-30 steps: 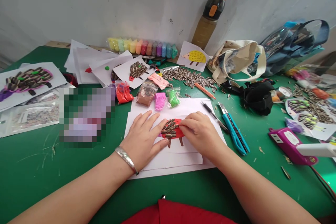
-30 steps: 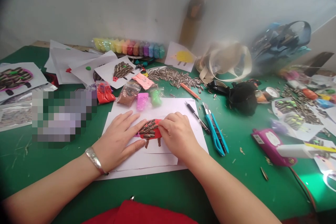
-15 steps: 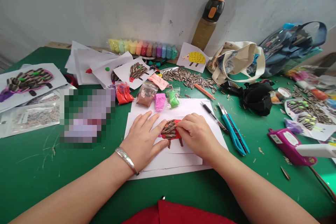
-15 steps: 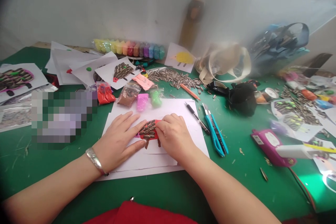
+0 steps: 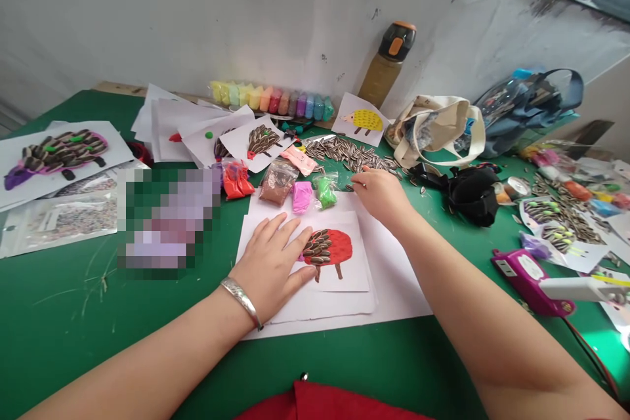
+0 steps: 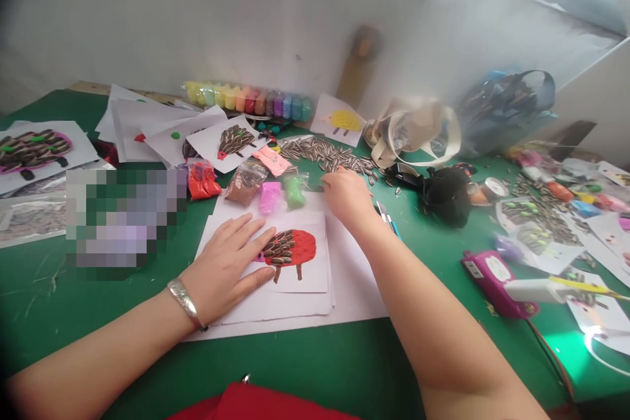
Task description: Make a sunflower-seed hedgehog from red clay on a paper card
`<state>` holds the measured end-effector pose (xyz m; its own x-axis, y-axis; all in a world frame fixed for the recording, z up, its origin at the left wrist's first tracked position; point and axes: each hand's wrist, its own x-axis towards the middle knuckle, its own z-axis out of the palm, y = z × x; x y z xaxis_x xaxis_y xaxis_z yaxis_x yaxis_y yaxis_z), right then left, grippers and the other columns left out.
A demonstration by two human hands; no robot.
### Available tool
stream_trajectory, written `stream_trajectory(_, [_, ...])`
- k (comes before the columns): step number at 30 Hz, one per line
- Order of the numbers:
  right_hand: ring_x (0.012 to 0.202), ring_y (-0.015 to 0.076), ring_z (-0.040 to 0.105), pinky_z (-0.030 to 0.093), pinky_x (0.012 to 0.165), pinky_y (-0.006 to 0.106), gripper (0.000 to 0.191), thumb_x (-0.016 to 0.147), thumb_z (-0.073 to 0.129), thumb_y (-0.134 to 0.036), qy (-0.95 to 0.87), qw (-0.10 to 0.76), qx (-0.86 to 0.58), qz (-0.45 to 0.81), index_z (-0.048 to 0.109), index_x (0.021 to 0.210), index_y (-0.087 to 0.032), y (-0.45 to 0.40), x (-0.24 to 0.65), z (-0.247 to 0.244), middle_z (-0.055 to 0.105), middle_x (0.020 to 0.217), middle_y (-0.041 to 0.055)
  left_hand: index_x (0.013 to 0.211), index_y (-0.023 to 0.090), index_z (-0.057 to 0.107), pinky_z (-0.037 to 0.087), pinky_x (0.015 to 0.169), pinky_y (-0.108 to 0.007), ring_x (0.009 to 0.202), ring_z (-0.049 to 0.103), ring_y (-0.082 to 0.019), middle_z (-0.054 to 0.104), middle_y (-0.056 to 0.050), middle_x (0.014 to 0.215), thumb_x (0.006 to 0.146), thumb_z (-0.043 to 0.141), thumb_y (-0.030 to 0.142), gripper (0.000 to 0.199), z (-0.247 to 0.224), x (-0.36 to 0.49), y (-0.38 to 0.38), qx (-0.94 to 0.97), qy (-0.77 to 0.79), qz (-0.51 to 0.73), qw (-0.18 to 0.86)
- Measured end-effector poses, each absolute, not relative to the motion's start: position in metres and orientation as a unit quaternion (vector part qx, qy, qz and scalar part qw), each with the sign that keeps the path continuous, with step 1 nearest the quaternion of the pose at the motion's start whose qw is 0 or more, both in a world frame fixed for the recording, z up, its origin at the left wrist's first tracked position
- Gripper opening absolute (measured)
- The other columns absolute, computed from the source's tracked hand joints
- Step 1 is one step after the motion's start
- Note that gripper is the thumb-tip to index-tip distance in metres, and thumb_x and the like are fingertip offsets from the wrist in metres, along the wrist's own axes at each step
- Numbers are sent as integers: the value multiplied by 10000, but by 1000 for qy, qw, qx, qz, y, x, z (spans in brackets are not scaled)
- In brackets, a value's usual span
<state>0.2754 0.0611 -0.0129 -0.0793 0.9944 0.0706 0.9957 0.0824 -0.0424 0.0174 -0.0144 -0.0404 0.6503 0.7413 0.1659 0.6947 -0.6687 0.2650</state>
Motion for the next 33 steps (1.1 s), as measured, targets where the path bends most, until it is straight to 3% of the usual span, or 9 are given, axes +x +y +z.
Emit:
stream_trajectory(4, [870, 241, 585, 393, 735, 300, 235, 811, 466, -98, -750, 6, -661, -11, 669, 714, -167, 77, 266, -23, 634, 763, 99, 1347, 122, 536, 297, 1110, -596, 1352, 351, -395, 492, -167, 1419, 900, 557, 435, 546, -39, 18, -15, 904, 397, 127, 94])
stream_trajectory(8, [932, 270, 573, 394, 773, 327, 253, 816, 433, -56, -739, 3, -673, -27, 665, 872, -139, 70, 264, -17, 646, 906, 147, 1340, 119, 544, 296, 1108, -601, 1348, 356, -399, 495, -173, 1415, 897, 564, 432, 543, -39, 18, -15, 904, 398, 128, 93])
stream_trajectory(10, [973, 268, 575, 408, 793, 335, 289, 869, 388, -78, -725, 34, -687, -24, 648, 977, -142, 55, 264, -10, 650, 984, 148, 1337, 118, 548, 301, 1103, -604, 1343, 360, -403, 498, -179, 1412, 898, 562, 431, 540, -39, 18, -15, 903, 398, 130, 92])
stream_trajectory(14, [968, 206, 620, 453, 820, 305, 268, 911, 443, -174, -719, 222, -651, 104, 654, 1072, -215, 6, 262, 3, 695, 1040, 52, 1333, 119, 554, 309, 1095, -606, 1333, 372, -411, 503, -186, 1405, 891, 574, 432, 541, -39, 18, -15, 906, 391, 135, 91])
stream_trajectory(17, [830, 162, 657, 487, 740, 262, 178, 888, 535, -224, -700, 259, -614, 255, 707, 924, -250, -29, 256, 4, 729, 900, -17, 1322, 111, 564, 314, 1089, -607, 1323, 380, -415, 509, -189, 1395, 888, 575, 439, 544, -40, 18, -14, 907, 388, 139, 87])
stream_trajectory(20, [760, 133, 665, 500, 688, 233, 182, 888, 551, -214, -675, 274, -593, 342, 721, 916, -272, -47, 251, 0, 738, 861, -52, 1321, 110, 562, 315, 1090, -605, 1326, 375, -413, 510, -188, 1392, 889, 570, 452, 551, -40, 19, -13, 908, 386, 139, 85])
stream_trajectory(26, [838, 144, 670, 496, 741, 241, 181, 886, 567, -169, -715, 297, -573, 270, 716, 949, -249, -49, 243, -17, 743, 931, -20, 1320, 104, 561, 332, 1075, -613, 1317, 387, -415, 519, -195, 1382, 899, 550, 450, 545, -41, 18, -13, 910, 381, 141, 77])
stream_trajectory(33, [791, 170, 604, 474, 724, 287, 135, 901, 579, -187, -765, 280, -550, 185, 697, 965, -206, -46, 243, -28, 689, 848, 31, 1313, 106, 568, 326, 1078, -614, 1316, 385, -409, 521, -195, 1377, 899, 553, 441, 533, -41, 18, -13, 910, 380, 146, 79])
